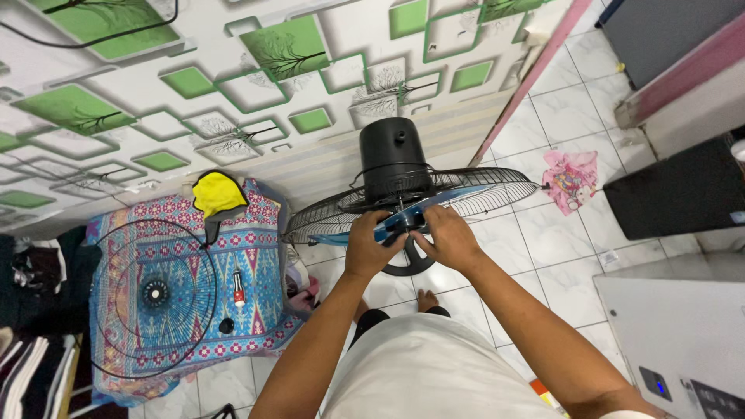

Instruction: The person disassembles a standing fan by removing the front grille and fan blades. They then use a screwdriver to loosen and remove the central nut holding the fan assembly together.

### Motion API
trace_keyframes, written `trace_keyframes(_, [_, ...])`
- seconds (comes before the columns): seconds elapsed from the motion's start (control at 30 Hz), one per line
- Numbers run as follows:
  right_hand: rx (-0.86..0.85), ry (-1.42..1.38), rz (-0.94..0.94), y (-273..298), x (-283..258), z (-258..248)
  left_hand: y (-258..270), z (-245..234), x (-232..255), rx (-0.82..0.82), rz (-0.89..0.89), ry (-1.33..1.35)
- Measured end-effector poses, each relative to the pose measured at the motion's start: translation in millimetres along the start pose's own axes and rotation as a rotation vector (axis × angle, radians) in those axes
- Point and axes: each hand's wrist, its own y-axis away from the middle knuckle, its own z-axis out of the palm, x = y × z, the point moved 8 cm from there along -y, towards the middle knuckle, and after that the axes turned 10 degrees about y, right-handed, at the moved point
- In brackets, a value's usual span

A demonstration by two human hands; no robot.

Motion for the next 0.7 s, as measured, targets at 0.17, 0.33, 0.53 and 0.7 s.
trace_keyframes(0.17, [0.055,0.026,-0.025,4,-1,-3,0,1,8,0.006,0.055,-0.007])
trace_keyframes(0.33, [0.054,0.022,-0.02,4,0,-3,-2,3,2,-0.023,0.023,-0.021])
trace_keyframes(0.53, [0.011,0.038,-0.03,2,0,-1,-3,2,-2,-0.012,0.029,-0.007])
trace_keyframes(0.7, [0.004,0.011,-0.03,-2,-3,-6,-9,-1,0,-0.028,0.064,0.016])
